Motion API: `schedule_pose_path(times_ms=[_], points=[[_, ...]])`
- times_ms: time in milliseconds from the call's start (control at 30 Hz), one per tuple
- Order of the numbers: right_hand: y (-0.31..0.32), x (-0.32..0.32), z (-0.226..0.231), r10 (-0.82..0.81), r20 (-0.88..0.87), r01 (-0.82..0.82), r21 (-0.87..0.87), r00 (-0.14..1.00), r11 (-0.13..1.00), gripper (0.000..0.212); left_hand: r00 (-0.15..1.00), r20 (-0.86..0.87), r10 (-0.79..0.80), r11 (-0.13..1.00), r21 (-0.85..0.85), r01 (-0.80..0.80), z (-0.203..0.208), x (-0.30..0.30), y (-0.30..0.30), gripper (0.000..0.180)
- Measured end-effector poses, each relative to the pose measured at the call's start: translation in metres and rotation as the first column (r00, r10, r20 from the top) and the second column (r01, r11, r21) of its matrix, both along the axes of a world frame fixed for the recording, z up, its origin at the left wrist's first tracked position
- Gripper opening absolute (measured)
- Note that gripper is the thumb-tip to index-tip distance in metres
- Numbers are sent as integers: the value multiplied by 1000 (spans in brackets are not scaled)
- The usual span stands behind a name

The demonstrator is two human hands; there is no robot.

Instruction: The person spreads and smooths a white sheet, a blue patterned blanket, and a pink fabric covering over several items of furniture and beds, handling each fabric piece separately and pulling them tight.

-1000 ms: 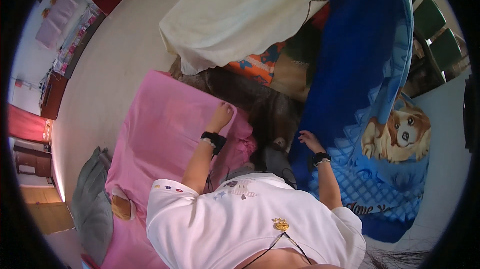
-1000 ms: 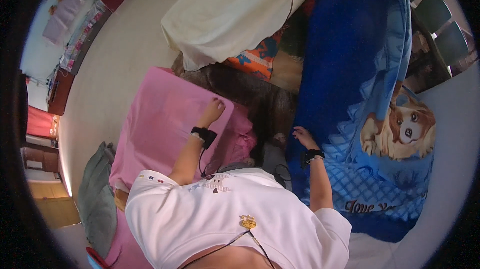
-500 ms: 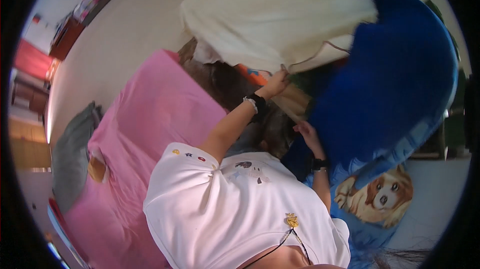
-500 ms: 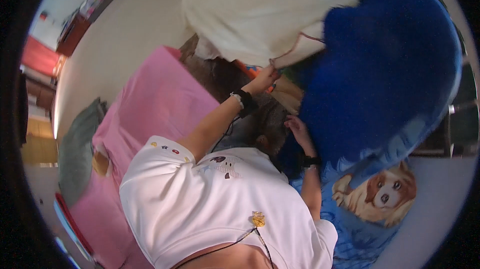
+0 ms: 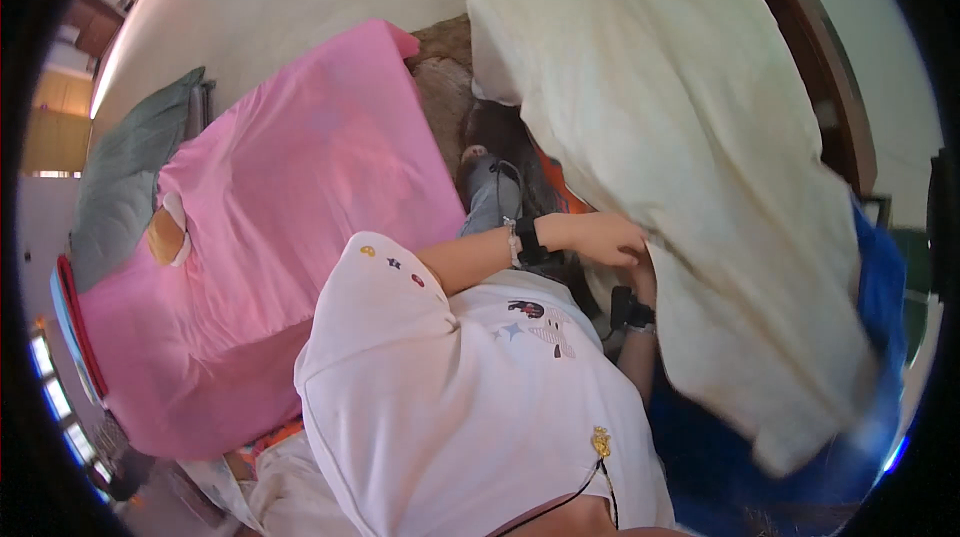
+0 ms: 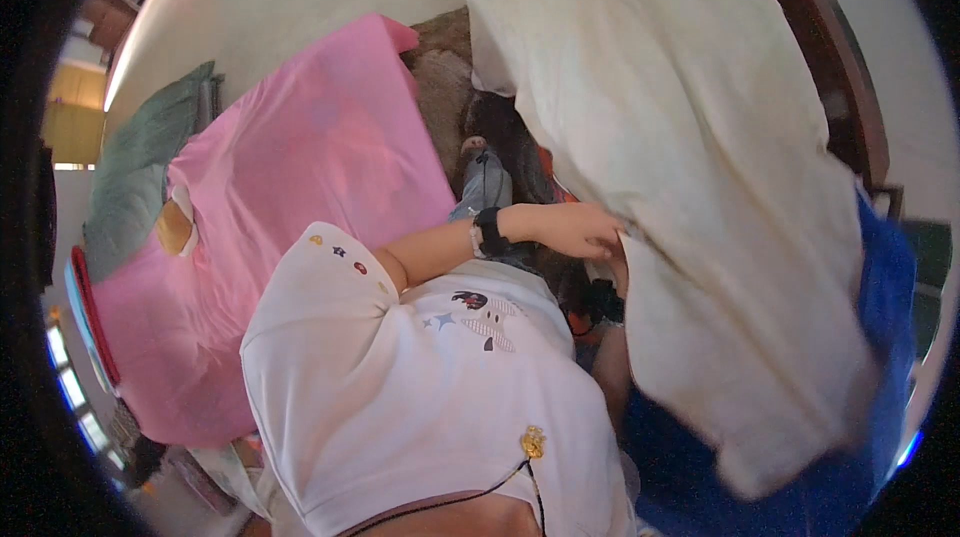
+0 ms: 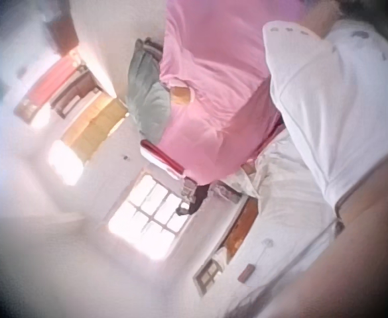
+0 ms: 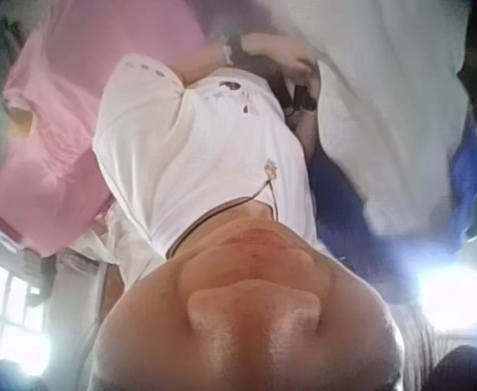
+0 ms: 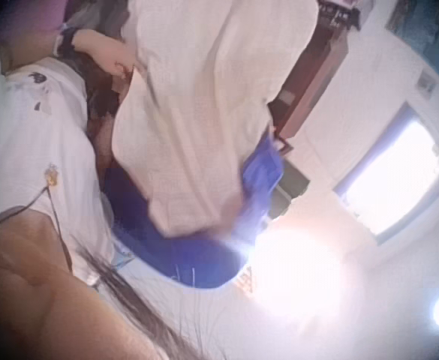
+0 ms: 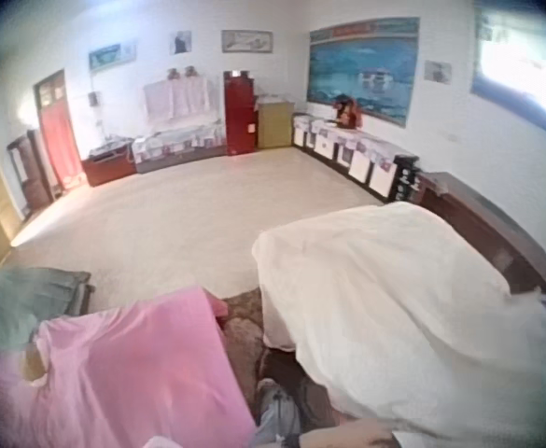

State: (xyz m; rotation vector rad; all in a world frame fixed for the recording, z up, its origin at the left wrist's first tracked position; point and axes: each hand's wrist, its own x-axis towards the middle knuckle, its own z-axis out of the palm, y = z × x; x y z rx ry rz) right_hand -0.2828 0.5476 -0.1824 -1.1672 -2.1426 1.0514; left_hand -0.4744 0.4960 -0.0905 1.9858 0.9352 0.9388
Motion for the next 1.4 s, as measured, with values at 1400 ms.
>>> schedule_pose_path(times_ms=[1400], points=[[148, -869, -209, 945, 300, -827, -558, -130, 64, 51, -862, -478, 172, -411, -830, 378, -158, -118, 42, 20]])
